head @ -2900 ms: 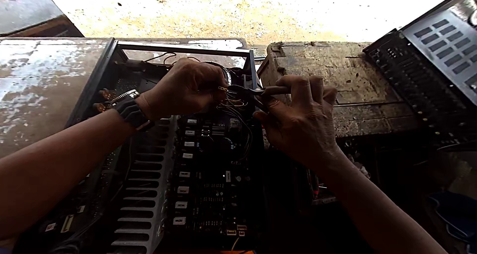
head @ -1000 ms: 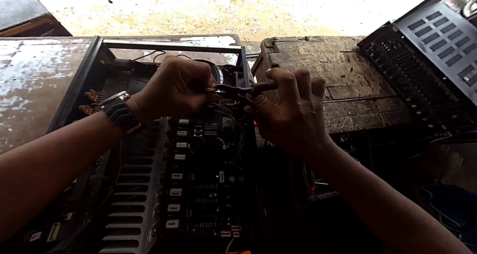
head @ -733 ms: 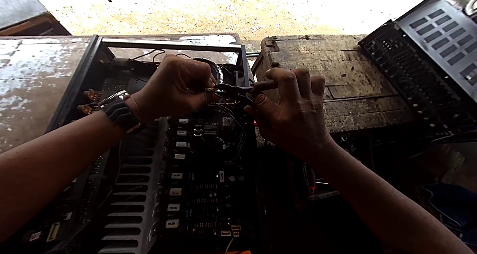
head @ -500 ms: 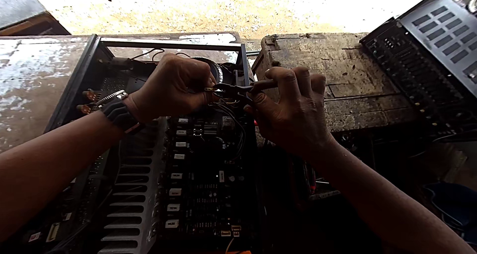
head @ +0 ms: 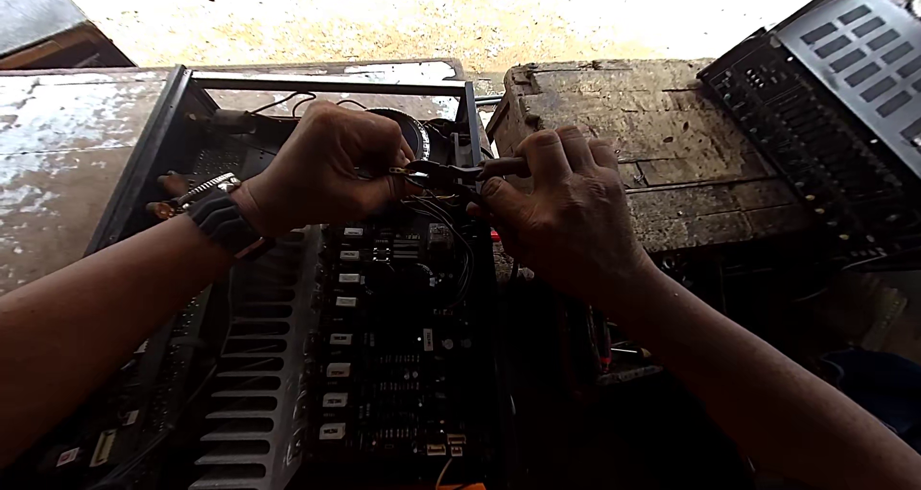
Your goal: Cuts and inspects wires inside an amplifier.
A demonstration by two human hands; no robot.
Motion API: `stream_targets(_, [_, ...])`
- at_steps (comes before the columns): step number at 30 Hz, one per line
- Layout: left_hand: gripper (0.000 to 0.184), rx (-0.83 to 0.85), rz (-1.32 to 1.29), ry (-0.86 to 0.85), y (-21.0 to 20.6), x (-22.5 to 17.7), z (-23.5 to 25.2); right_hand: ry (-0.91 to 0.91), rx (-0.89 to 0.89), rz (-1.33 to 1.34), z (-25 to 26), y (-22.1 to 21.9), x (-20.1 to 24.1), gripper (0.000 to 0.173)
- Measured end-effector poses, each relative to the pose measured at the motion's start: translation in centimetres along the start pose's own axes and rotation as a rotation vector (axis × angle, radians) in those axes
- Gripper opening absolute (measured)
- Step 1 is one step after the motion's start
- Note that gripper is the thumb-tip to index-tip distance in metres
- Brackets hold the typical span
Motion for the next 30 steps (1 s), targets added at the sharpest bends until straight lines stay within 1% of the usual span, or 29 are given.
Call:
stream_targets(8, [0.011,0.0,0.001,-0.001,0.04,0.06,-0.02,0.009,-0.009,-0.001,0.01,-0.16,-0.01,0.021])
stream_targets(30, [0.01,0.01,0.015,-0.002,0.11,-0.07,0.11,-0.004,-0.018,0.017,-0.07,-0.21,-0.02,0.021])
Point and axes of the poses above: each hand's wrist, its own z-axis towards the middle knuckle, its own y-axis out of the back of the hand, x = y × z, the point moved 6 cm from there along z, towards the middle knuckle, and after that the axes turned 13 degrees about z, right-handed, at the moved point
